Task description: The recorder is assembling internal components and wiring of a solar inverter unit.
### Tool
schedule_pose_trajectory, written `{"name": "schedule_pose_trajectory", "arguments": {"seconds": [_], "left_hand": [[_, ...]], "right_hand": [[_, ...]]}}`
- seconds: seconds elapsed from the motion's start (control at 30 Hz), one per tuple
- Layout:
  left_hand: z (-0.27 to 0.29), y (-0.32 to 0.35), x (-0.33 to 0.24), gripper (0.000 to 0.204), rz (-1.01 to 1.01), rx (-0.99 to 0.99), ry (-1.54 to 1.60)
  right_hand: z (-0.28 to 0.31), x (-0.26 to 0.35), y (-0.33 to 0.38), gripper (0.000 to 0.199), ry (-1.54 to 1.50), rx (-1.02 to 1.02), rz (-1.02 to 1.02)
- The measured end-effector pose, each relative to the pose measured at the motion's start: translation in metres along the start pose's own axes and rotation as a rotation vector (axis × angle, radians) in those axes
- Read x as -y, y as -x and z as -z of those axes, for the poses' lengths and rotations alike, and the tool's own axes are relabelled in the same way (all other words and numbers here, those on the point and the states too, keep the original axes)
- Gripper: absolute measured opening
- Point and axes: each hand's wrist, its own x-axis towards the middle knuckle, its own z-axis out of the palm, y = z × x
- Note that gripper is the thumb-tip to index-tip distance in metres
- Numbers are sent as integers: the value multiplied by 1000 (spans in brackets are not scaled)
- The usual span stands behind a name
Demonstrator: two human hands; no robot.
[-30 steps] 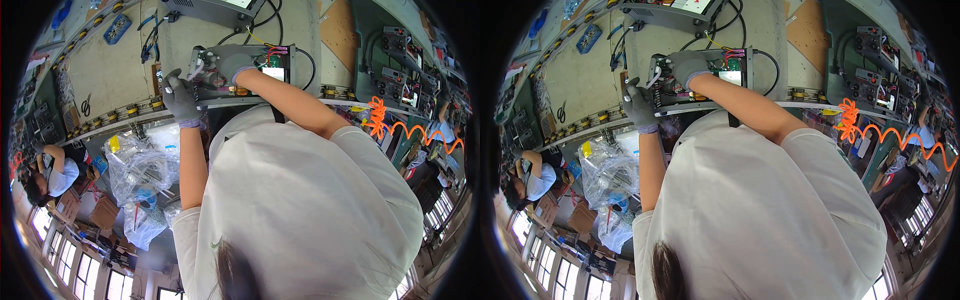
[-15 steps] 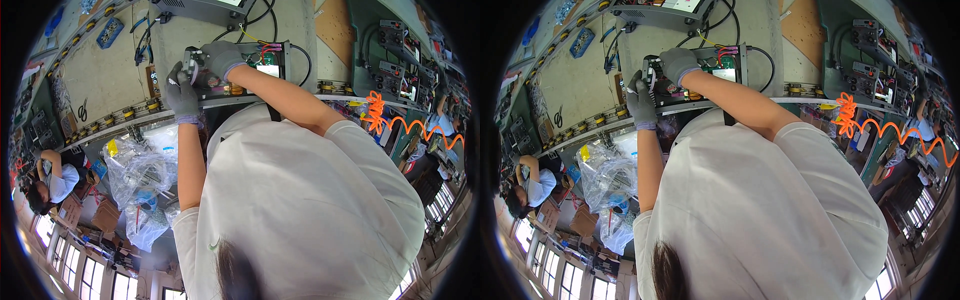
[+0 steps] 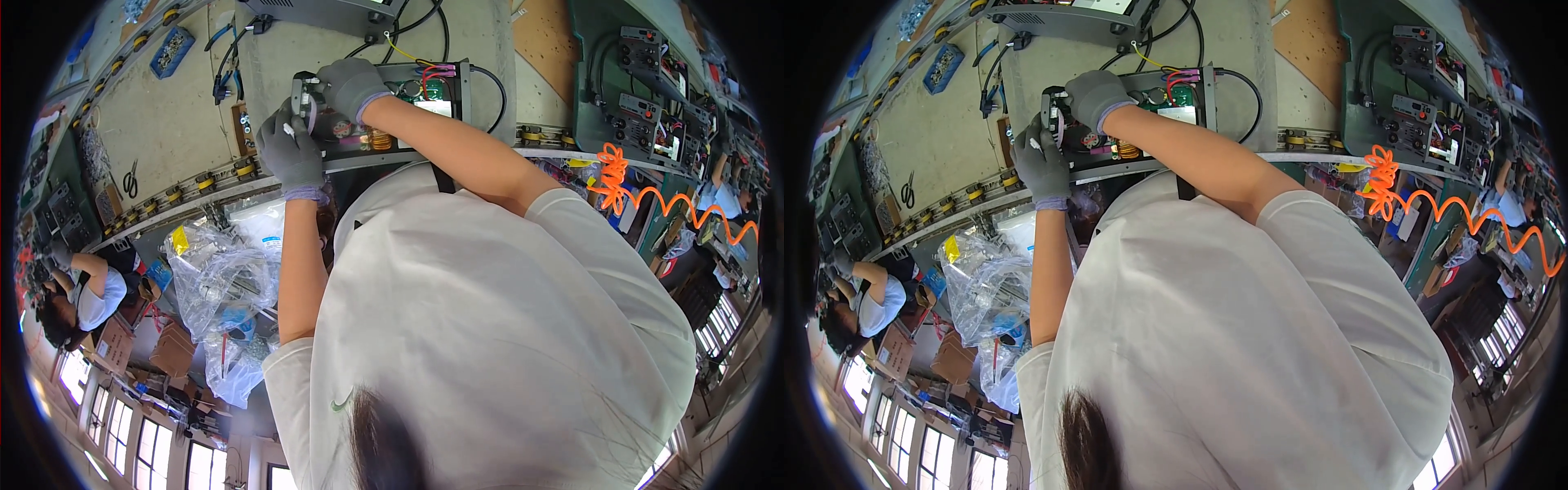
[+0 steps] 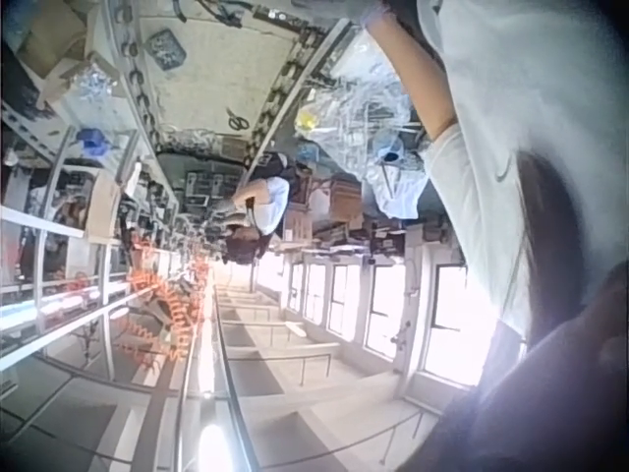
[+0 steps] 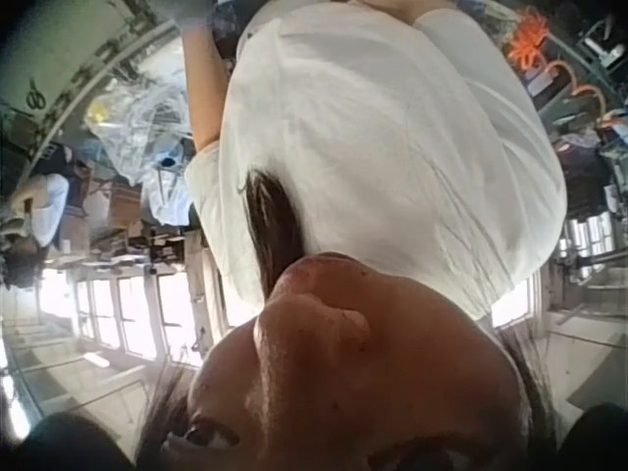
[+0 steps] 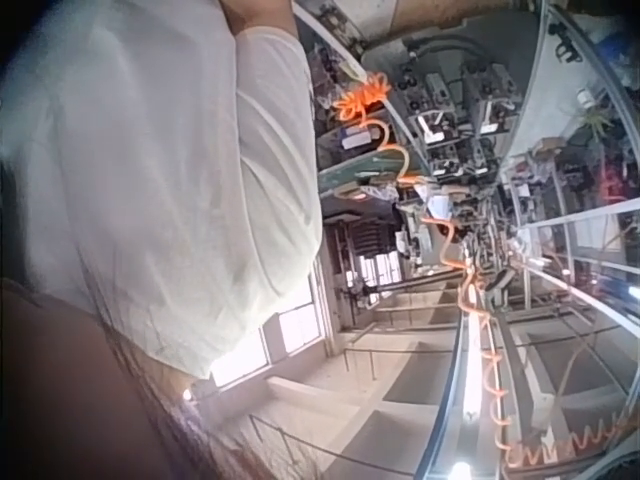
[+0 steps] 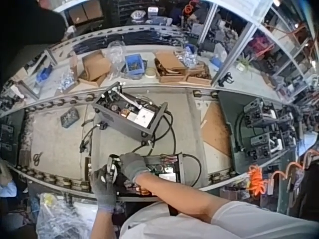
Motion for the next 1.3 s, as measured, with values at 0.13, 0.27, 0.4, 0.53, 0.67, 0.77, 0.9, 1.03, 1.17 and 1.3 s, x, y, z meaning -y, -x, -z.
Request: {"name": "schedule_pose_trajectory", "arguments": {"seconds": [0.13,0.27,0.4,0.53,0.67,0.77,0.9,1.03,1.17,1.3], "left_hand": [[2,0,8,39,-93,5,-133],[3,0,12,39,-150,0,-149],[3,-2,13,38,-166,4,-172],[2,-4,17,45,-4,-30,223],[26,-11,-10,57,204,-202,802],[40,-13,-14,56,243,-134,779],[40,-14,-12,57,256,-86,774],[36,-12,-8,57,278,-102,790],[26,-9,4,54,322,-172,786],[12,-12,-3,49,736,-322,978]], "right_hand": [[3,2,-4,20,-9,80,8],[0,0,-6,21,-21,68,34],[2,-1,-6,22,-33,67,40],[24,5,6,23,-27,90,-1],[63,9,25,28,145,185,-120],[94,17,40,32,57,324,-116],[75,11,43,28,-686,474,-118],[51,7,39,28,-865,488,-196],[45,18,41,24,-420,289,-2],[20,15,32,25,-59,228,104]]}}
